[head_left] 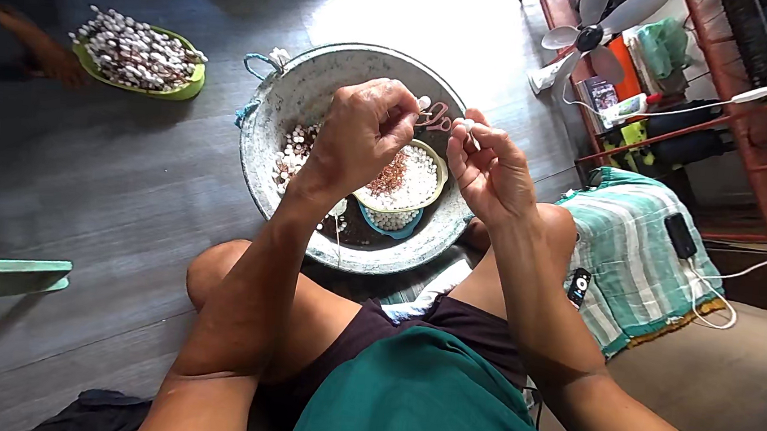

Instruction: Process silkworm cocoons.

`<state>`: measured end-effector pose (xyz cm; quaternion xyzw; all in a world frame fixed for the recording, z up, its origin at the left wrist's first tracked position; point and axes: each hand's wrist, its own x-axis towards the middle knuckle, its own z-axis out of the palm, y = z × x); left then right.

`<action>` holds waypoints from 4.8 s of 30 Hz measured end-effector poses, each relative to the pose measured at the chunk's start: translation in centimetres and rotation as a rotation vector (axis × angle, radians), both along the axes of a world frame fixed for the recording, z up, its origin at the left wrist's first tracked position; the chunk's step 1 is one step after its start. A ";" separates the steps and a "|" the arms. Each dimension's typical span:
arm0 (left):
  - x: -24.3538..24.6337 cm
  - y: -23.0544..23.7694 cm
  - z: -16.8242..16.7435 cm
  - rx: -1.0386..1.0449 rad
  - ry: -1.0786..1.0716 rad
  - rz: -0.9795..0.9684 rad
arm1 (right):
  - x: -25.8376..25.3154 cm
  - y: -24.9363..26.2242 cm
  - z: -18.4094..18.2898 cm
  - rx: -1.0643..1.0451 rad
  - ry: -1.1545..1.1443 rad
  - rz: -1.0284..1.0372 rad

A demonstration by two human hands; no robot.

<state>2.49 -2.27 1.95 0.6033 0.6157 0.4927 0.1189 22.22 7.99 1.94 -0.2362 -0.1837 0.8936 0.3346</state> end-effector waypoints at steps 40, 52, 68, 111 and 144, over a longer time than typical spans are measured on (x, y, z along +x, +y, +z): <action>1.5 -0.1 0.0 -0.031 0.136 0.047 | -0.7 -0.9 -1.0 0.725 -0.324 -0.064; 1.8 0.0 -0.1 -0.026 0.172 0.068 | -1.0 -1.1 -0.9 0.744 -0.337 -0.066; 2.2 0.0 -0.3 -0.016 0.214 0.098 | -1.1 -1.0 -1.5 0.843 -0.363 -0.089; 1.5 1.6 -2.6 -0.108 -0.160 0.068 | 1.7 8.2 -2.8 0.227 0.103 0.131; 0.9 3.9 -3.7 -0.068 -0.105 0.090 | -0.3 8.0 -5.4 0.211 -0.001 0.240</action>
